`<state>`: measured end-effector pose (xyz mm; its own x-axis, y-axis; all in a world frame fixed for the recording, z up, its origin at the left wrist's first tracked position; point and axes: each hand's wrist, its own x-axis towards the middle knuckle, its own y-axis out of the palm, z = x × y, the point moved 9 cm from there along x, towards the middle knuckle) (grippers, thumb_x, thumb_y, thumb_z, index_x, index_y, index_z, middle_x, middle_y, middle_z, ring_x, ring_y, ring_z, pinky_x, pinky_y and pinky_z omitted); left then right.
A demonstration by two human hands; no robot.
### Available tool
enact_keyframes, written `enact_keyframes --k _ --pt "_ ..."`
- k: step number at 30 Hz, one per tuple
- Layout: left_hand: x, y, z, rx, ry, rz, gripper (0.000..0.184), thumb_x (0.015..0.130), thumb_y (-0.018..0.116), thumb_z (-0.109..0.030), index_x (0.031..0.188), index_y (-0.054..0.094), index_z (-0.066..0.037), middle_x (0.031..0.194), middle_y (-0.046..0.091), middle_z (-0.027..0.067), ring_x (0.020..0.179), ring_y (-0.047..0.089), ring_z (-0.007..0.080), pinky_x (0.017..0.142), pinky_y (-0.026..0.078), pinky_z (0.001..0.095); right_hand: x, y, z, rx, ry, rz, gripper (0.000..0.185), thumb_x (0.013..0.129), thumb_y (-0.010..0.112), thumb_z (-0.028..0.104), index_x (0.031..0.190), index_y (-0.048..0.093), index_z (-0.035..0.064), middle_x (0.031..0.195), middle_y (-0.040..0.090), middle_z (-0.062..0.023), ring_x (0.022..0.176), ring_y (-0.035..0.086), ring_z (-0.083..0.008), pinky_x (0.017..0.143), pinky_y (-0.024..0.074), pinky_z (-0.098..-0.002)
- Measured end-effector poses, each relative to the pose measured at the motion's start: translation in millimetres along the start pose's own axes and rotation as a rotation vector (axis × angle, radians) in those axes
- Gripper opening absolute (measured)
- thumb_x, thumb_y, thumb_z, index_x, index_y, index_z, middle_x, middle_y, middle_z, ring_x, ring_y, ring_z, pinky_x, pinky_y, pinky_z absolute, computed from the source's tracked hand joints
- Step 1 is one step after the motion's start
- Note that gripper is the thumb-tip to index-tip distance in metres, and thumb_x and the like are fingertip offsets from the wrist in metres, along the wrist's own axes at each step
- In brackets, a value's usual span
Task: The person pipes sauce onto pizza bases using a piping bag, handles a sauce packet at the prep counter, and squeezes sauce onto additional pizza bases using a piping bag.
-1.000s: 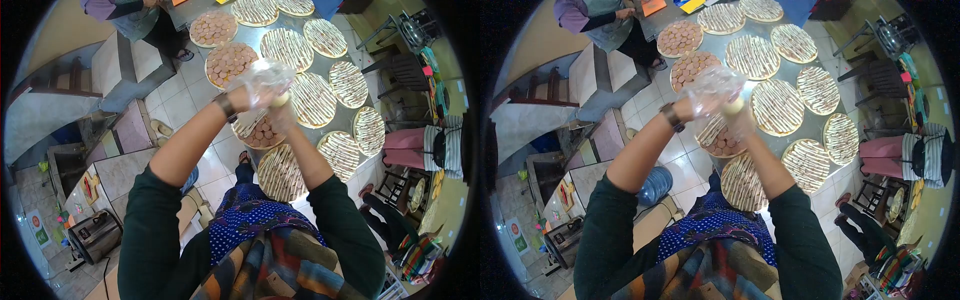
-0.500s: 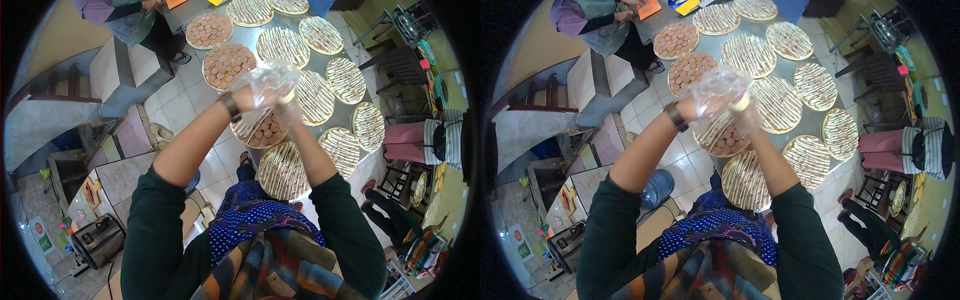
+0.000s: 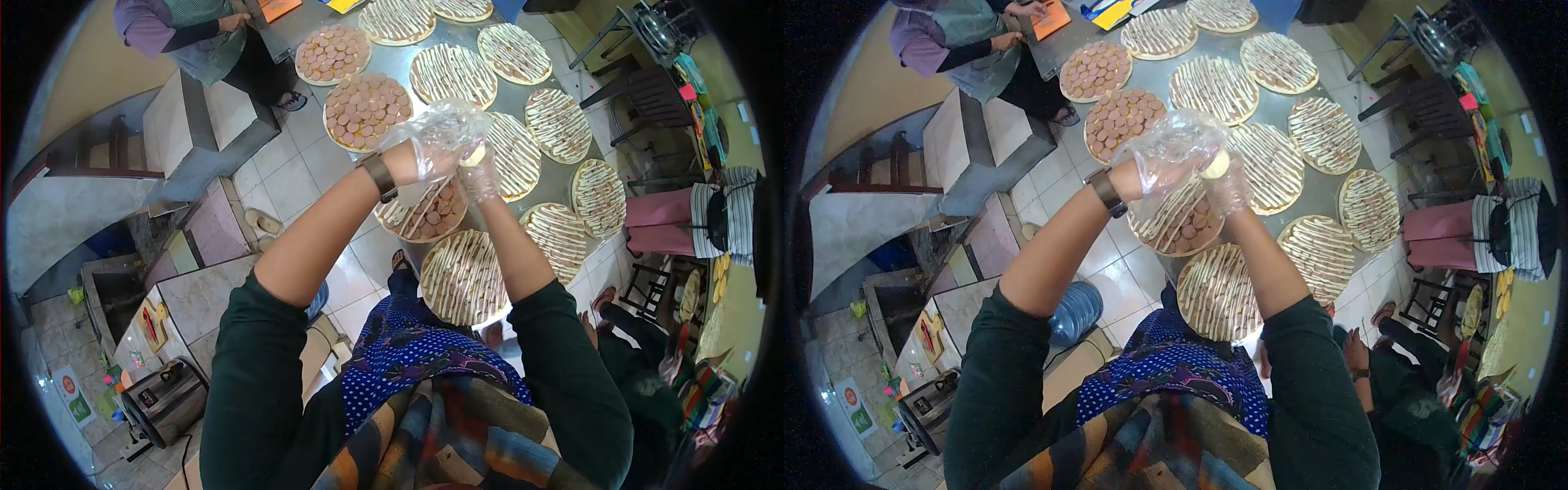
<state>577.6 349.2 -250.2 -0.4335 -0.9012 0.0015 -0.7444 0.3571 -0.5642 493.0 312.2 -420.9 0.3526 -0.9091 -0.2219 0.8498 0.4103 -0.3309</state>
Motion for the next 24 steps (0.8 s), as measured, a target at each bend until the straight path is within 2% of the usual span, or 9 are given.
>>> enact_keyframes --k 3,6,9,11,12,15,18,21,24 --pt "-10.9 13.7 8.6 0.176 0.205 -0.001 0.036 0.088 0.042 -0.022 0.121 0.044 -0.010 0.125 0.042 0.0133 0.114 0.040 0.0257 0.098 0.029 0.0337 -16.2 10.1 -5.8 0.587 0.100 -0.025 0.063 0.068 0.068 0.019 0.115 0.033 -0.0058 0.100 0.054 -0.0148 0.096 0.054 -0.0228 0.080 0.0436 -0.0308" --pt "-24.2 17.4 -27.6 0.277 0.159 0.123 0.037 0.089 0.037 -0.022 0.124 0.040 -0.010 0.127 0.040 0.0145 0.117 0.036 0.0273 0.101 0.024 0.0339 -66.8 46.1 6.5 -0.591 -0.350 -0.075 0.062 0.068 0.067 0.018 0.116 0.034 -0.0036 0.103 0.053 -0.0137 0.096 0.053 -0.0219 0.079 0.0439 -0.0298" --pt "-23.4 28.1 -11.3 0.260 0.063 0.236 0.039 0.089 0.037 -0.022 0.126 0.038 -0.011 0.128 0.039 0.0151 0.118 0.035 0.0280 0.102 0.023 0.0336 -82.7 25.7 66.2 -0.177 -0.363 -0.059 0.058 0.071 0.065 0.017 0.118 0.034 -0.0003 0.107 0.051 -0.0129 0.100 0.050 -0.0219 0.083 0.0420 -0.0306" --pt "-17.3 14.5 -8.4 0.114 0.291 0.067 0.038 0.088 0.039 -0.020 0.125 0.040 -0.012 0.125 0.041 0.0143 0.116 0.037 0.0272 0.101 0.025 0.0335 -35.0 13.7 14.3 0.248 -0.024 0.060 0.057 0.073 0.063 0.016 0.120 0.034 0.0025 0.110 0.050 -0.0121 0.103 0.048 -0.0221 0.086 0.0401 -0.0312" --pt "-1.3 19.0 0.2 0.233 0.113 0.151 0.037 0.087 0.042 -0.018 0.123 0.041 -0.012 0.124 0.043 0.0124 0.114 0.039 0.0256 0.100 0.027 0.0343 -18.9 10.1 -0.4 0.387 0.095 0.088 0.056 0.074 0.062 0.016 0.121 0.034 0.0035 0.111 0.049 -0.0118 0.104 0.048 -0.0221 0.087 0.0395 -0.0314" --pt "0.4 13.8 -9.5 0.198 0.150 0.072 0.036 0.087 0.043 -0.018 0.122 0.042 -0.011 0.124 0.043 0.0107 0.113 0.040 0.0248 0.099 0.028 0.0357 -13.0 8.2 14.3 0.669 0.144 0.163 0.055 0.073 0.062 0.014 0.120 0.035 0.0041 0.111 0.049 -0.0114 0.104 0.047 -0.0216 0.088 0.0387 -0.0310" --pt "-18.4 19.6 -18.1 -0.006 0.111 0.143 0.039 0.086 0.045 -0.022 0.124 0.041 -0.012 0.127 0.041 0.0110 0.116 0.038 0.0259 0.100 0.026 0.0358 -71.5 29.0 33.0 -0.090 0.098 0.195 0.047 0.074 0.061 0.012 0.115 0.040 0.0028 0.106 0.052 -0.0097 0.098 0.050 -0.0195 0.084 0.0409 -0.0303" --pt "-19.5 23.0 -23.7 -0.140 -0.027 0.226 0.042 0.086 0.047 -0.026 0.126 0.039 -0.013 0.129 0.038 0.0114 0.119 0.035 0.0271 0.101 0.024 0.0357 -84.1 14.6 44.4 0.316 -0.376 -0.151 0.040 0.075 0.060 0.012 0.110 0.044 0.0021 0.101 0.053 -0.0086 0.094 0.051 -0.0202 0.083 0.0416 -0.0329" --pt "-6.1 24.0 -26.3 0.239 0.185 0.183 0.041 0.087 0.045 -0.025 0.125 0.040 -0.013 0.129 0.038 0.0112 0.118 0.035 0.0274 0.101 0.024 0.0362 -33.2 -4.2 15.9 0.223 0.018 0.092 0.041 0.076 0.058 0.012 0.112 0.040 0.0023 0.099 0.052 -0.0081 0.094 0.051 -0.0212 0.083 0.0417 -0.0346"
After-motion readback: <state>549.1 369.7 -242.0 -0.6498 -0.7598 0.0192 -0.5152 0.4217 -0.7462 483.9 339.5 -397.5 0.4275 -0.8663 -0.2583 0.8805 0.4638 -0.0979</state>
